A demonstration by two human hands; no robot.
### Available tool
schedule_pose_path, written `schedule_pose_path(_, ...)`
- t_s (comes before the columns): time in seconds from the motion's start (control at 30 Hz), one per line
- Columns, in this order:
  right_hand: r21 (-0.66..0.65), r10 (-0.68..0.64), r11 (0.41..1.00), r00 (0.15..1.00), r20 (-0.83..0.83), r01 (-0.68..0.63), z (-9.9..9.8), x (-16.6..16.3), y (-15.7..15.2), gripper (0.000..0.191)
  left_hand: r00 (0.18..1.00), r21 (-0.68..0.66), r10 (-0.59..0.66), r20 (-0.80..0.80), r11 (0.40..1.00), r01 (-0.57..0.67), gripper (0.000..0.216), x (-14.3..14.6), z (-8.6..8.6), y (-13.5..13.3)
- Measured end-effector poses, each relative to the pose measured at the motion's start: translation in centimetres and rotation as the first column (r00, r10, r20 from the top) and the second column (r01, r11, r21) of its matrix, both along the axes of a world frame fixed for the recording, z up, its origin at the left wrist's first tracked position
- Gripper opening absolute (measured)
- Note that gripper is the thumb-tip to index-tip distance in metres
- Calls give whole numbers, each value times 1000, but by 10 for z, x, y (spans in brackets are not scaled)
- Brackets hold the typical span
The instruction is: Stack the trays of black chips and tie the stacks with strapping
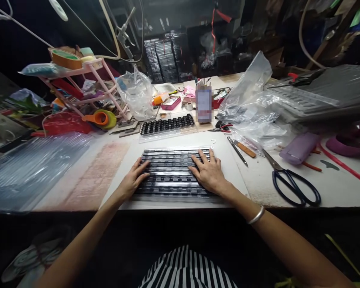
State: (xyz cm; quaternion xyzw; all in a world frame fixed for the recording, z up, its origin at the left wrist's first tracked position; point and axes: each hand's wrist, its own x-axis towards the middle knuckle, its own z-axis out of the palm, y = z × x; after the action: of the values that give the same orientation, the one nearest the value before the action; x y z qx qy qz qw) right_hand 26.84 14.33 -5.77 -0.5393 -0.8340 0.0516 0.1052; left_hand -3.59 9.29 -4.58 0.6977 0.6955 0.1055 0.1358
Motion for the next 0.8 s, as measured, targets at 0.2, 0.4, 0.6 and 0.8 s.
schedule_pose_path(0.2, -80, 76, 993, 995, -68, -82, -3, 13, 8, 48, 985, -133, -140, -104, 983, 126, 49, 12, 8, 16)
schedule_pose_path(0.4, -141, -29, 990, 962, -270, -9, -11, 30, 0, 47, 966, -210, -225, -130, 958, 195, 66, 33, 15, 33)
schedule_pose_path(0.6, -65, -5, 998, 958, -285, -14, -18, 26, -2, 46, 980, -314, -157, -122, 943, 112, 70, 48, 17, 45)
schedule_pose_path(0.8, -71, 29, 996, 948, -317, -55, -19, 30, -2, 47, 987, -242, -81, -139, 969, 45, 60, 55, 13, 43)
